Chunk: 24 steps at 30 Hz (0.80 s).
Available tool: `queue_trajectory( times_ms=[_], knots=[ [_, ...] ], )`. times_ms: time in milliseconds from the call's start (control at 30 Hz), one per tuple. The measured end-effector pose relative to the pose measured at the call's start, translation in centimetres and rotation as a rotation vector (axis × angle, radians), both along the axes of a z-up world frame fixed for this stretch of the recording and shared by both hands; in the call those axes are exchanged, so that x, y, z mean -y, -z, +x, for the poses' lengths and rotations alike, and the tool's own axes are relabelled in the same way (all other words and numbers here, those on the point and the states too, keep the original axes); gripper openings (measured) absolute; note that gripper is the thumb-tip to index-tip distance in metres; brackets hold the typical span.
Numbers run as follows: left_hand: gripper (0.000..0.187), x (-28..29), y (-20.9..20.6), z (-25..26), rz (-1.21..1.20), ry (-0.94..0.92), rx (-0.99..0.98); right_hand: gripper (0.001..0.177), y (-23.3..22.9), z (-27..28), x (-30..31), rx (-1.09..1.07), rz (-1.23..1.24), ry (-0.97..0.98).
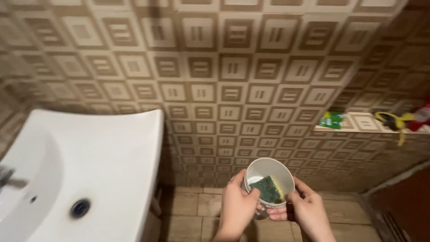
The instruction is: Organizing and moving various bathroom items including a toothbrush, toothpaste, soap dish, and face wash.
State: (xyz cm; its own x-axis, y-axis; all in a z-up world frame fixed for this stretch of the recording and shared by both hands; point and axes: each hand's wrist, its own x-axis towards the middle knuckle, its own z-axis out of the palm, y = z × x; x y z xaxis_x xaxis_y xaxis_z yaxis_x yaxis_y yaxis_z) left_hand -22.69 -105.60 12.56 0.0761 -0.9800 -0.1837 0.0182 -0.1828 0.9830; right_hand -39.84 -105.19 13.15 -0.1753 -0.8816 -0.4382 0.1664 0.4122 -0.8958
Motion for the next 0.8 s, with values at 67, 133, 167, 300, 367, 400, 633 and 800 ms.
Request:
queue_trajectory(
  times_ms=[67, 133, 167, 300, 367, 400, 633, 800],
  knots=[
    [0.064, 1.6, 0.9, -1.6, 0.005, 0.057, -0.015, 0.055, 0.7, -2.0, 0.8, 0.009, 0.035, 0.059],
    [0.064, 3.6, 0.8, -3.2, -0.003, 0.112, -0.026, 0.056, 1.1, -3.8, 2.2, 0.023, 0.056, 0.115],
    [0.065, 4.3, 0.5, -3.8, 0.030, 0.147, -0.032, 0.056, 1.4, -4.5, 2.6, 0.014, 0.066, 0.149],
    [0.067, 7.5, 1.7, -6.3, 0.026, 0.278, -0.001, 0.056, 2.0, -6.9, 3.8, 0.018, 0.059, 0.247],
    [0.066, 9.0, 1.9, -7.4, 0.026, 0.322, -0.032, 0.055, 2.0, -7.7, 4.5, 0.026, 0.051, 0.285],
    [0.065, 9.6, 2.1, -8.0, 0.031, 0.344, -0.065, 0.054, 2.1, -8.1, 4.6, 0.032, 0.047, 0.302],
    [0.065, 12.3, 3.2, -11.9, 0.057, 0.458, -0.170, 0.053, 2.4, -11.2, 5.3, 0.051, 0.030, 0.411],
    [0.069, 13.8, 4.5, -14.9, 0.069, 0.553, -0.250, 0.053, 2.6, -13.8, 5.6, 0.030, 0.028, 0.488]
  ],
)
